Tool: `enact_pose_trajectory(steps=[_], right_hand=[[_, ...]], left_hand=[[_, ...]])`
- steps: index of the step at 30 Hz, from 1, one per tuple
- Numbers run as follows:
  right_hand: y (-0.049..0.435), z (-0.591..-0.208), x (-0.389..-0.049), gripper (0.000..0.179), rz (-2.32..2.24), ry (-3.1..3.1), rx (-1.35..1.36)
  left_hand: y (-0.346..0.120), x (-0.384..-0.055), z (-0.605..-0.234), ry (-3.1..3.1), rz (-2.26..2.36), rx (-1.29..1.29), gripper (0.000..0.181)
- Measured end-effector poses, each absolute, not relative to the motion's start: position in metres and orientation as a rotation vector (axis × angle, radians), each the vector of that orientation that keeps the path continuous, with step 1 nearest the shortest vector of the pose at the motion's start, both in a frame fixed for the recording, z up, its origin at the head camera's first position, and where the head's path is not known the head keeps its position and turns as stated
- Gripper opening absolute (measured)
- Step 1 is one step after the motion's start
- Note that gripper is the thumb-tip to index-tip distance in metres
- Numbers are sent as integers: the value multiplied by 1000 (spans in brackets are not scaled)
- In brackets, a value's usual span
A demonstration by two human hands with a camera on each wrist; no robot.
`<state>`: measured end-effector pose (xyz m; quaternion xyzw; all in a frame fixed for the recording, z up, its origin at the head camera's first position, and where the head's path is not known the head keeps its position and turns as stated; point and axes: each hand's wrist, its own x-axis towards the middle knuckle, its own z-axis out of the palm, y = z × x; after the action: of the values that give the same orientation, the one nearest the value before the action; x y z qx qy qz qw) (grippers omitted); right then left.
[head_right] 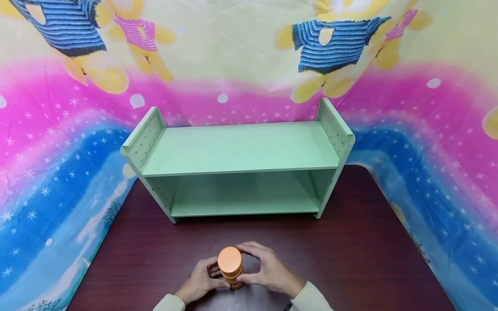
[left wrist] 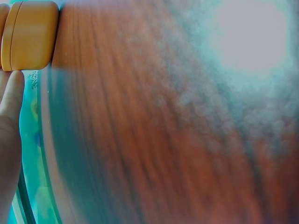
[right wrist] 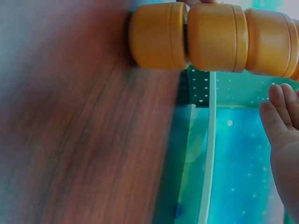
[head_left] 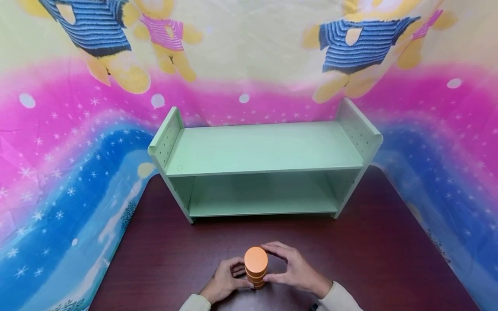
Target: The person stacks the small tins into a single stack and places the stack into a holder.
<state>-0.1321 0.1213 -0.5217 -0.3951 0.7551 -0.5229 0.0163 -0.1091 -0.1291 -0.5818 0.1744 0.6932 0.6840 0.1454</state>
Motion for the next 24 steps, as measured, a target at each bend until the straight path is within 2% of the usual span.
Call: enact_pose_trajectory(steps=[24], right_hand=[[127, -541, -127, 55, -1653, 2304, -1122]], left_hand=[[-128, -109, -581, 1976, 1977, 456, 47]])
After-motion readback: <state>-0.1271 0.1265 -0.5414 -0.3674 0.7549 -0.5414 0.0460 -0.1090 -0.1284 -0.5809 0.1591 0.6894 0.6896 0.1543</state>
